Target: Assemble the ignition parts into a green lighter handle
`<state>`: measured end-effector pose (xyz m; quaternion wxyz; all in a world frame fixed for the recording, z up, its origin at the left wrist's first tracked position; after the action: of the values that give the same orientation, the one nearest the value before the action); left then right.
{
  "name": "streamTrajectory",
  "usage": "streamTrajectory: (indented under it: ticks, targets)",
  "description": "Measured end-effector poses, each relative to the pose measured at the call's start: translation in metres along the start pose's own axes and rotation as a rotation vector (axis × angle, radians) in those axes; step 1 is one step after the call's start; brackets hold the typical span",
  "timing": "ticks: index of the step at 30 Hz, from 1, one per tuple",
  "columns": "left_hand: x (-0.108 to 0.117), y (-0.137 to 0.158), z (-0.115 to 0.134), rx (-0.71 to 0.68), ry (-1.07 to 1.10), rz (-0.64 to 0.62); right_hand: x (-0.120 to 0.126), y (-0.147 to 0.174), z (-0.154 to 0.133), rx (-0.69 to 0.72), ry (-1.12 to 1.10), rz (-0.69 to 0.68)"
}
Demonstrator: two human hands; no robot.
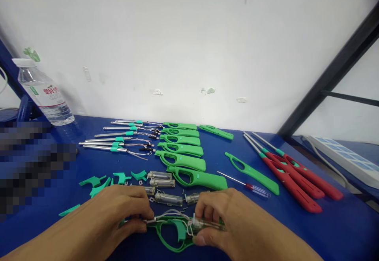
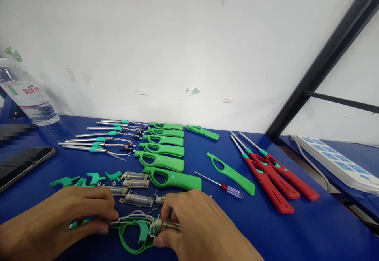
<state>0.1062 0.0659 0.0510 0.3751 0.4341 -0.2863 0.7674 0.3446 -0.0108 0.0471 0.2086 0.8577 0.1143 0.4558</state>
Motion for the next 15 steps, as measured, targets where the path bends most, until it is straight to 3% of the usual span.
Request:
streamTrajectory:
  ticks: [9, 15]
  targets:
    - [-0.005, 0.0, -0.003, 0.021, 0.005, -0.001, -0.002, -0.003, 0.001, 0.04, -0.006, 0.055]
    - [-0.013, 0.012, -0.001, 0.033, -0.045, 0.148, -0.003, -0.003, 0.004, 0.05, -0.009, 0.071]
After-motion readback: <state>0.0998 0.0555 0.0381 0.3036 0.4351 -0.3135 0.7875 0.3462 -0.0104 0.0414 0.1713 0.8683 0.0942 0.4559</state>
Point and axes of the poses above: each hand's wrist, its own y-axis away from the middle knuckle, its own x-axis out of the back of the hand, z = x × y, the point moved 7 cm from there along -y, towards the middle knuckle, and after that the axes turned 1 degree about y, right-handed, at the moved point
